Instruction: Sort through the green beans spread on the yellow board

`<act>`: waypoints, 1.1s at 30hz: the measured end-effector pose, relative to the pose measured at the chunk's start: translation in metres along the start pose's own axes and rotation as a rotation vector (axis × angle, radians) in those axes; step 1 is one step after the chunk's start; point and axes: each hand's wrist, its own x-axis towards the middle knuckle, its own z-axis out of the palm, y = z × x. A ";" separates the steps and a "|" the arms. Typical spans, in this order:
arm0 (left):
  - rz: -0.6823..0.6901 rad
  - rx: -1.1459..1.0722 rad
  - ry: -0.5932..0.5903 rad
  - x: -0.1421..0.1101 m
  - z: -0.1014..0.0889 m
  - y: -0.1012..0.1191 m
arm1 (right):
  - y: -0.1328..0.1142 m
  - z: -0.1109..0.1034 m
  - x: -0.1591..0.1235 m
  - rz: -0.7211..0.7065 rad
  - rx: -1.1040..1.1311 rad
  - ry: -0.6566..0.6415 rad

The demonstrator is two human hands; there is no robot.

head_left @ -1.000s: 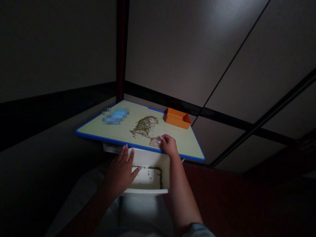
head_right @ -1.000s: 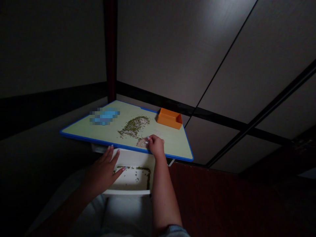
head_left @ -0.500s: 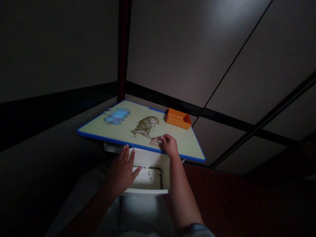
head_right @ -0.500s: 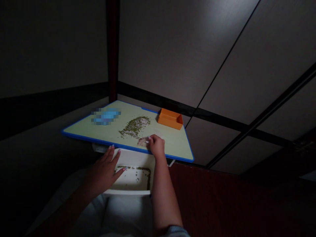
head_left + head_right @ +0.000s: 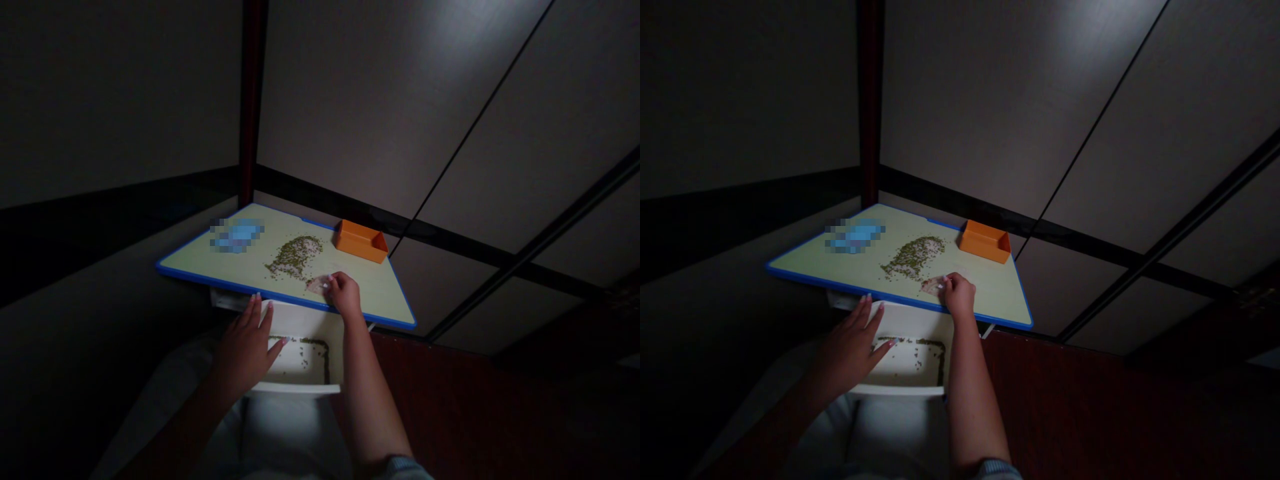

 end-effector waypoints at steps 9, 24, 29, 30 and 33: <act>0.006 -0.024 0.022 0.000 0.001 -0.001 | 0.001 0.000 0.000 -0.012 0.105 -0.005; 0.023 0.026 0.029 0.000 0.004 -0.002 | -0.003 0.003 -0.003 -0.048 0.121 -0.106; 0.012 0.003 0.054 0.000 0.006 -0.002 | -0.002 0.004 -0.003 -0.042 0.132 -0.117; 0.012 -0.002 0.060 0.000 0.007 -0.002 | -0.002 0.004 -0.003 -0.045 0.135 -0.111; 0.010 -0.008 0.065 -0.001 0.008 -0.003 | -0.001 0.003 -0.003 -0.049 0.132 -0.100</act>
